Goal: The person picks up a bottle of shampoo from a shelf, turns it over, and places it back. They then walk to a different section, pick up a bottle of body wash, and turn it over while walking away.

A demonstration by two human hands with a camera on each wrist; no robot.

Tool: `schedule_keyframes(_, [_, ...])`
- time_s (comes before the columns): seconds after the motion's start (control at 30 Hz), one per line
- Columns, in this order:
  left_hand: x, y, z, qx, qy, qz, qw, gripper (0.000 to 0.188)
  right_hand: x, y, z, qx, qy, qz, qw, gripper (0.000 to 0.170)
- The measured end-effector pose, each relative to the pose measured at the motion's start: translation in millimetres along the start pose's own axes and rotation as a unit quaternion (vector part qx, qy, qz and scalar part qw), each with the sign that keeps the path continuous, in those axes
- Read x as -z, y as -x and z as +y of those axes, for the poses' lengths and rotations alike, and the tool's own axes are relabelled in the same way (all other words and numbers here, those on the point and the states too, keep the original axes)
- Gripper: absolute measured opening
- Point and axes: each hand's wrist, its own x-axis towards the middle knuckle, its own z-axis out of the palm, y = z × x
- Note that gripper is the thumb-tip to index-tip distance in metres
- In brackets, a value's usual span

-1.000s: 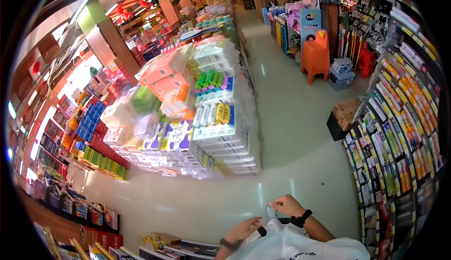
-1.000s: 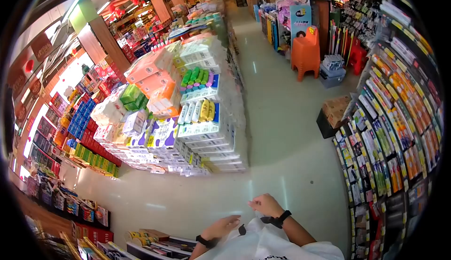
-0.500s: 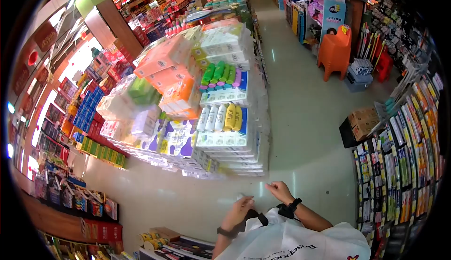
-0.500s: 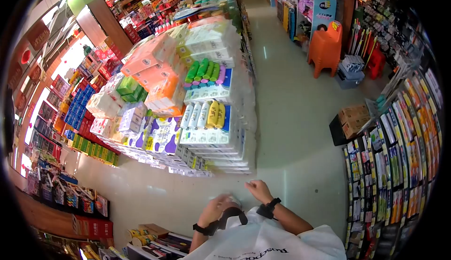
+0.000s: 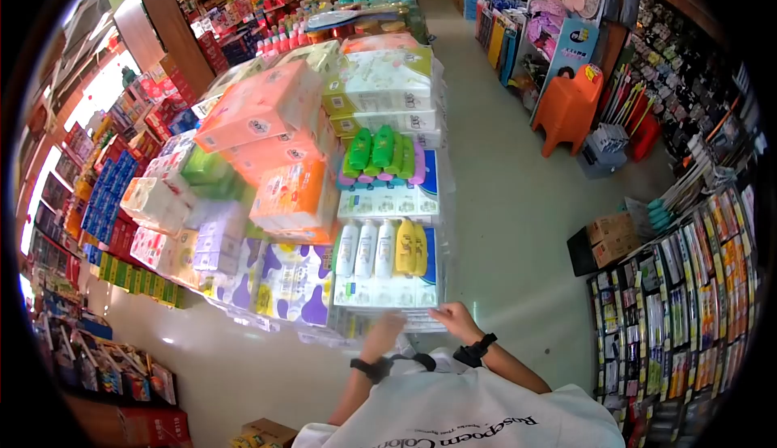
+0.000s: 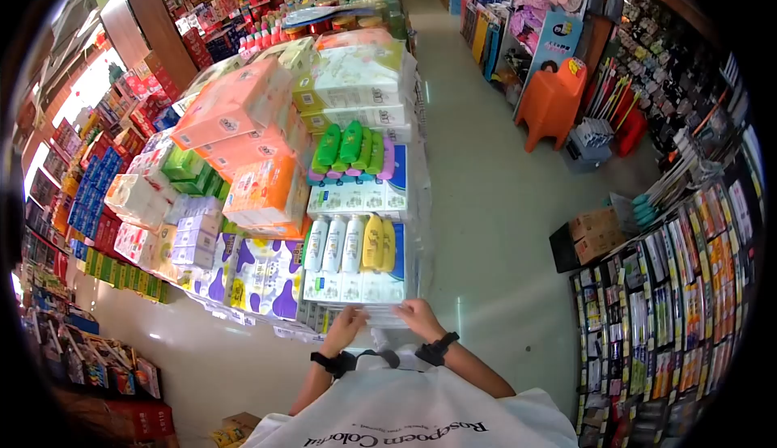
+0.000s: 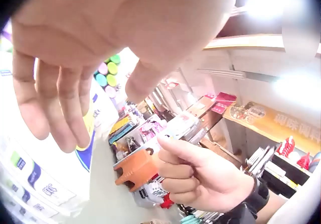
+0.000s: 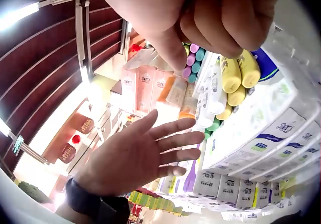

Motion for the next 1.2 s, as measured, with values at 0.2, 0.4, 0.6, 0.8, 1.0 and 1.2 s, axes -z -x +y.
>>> schedule_keyframes(0.2, [49, -59, -50, 0.177, 0.113, -0.027, 0.977, 0.038, -53, -77, 16, -0.197, -0.077, -0.080, 0.974, 0.035])
schedule_keyframes(0.4, [62, -95, -81, 0.235, 0.183, -0.059, 0.953, 0.049, -80, -129, 31, -0.259, -0.159, -0.090, 0.948, 0.042])
schedule_keyframes(0.6, [60, -113, -91, 0.250, 0.218, -0.113, 0.937, 0.052, -103, -141, 30, -0.229, -0.157, -0.053, 0.959, 0.046])
schedule_keyframes(0.8, [59, -116, -87, 0.286, 0.270, -0.103, 0.914, 0.050, -118, -146, 15, -0.220, -0.145, -0.029, 0.964, 0.049])
schedule_keyframes(1.0, [75, -107, -81, 0.237, 0.274, -0.184, 0.914, 0.041, -115, -126, 32, -0.139, -0.176, -0.044, 0.974, 0.049])
schedule_keyframes(1.2, [84, -100, -44, 0.172, 0.096, -0.286, 0.938, 0.039, -76, -75, -5, -0.096, -0.120, -0.094, 0.984, 0.043])
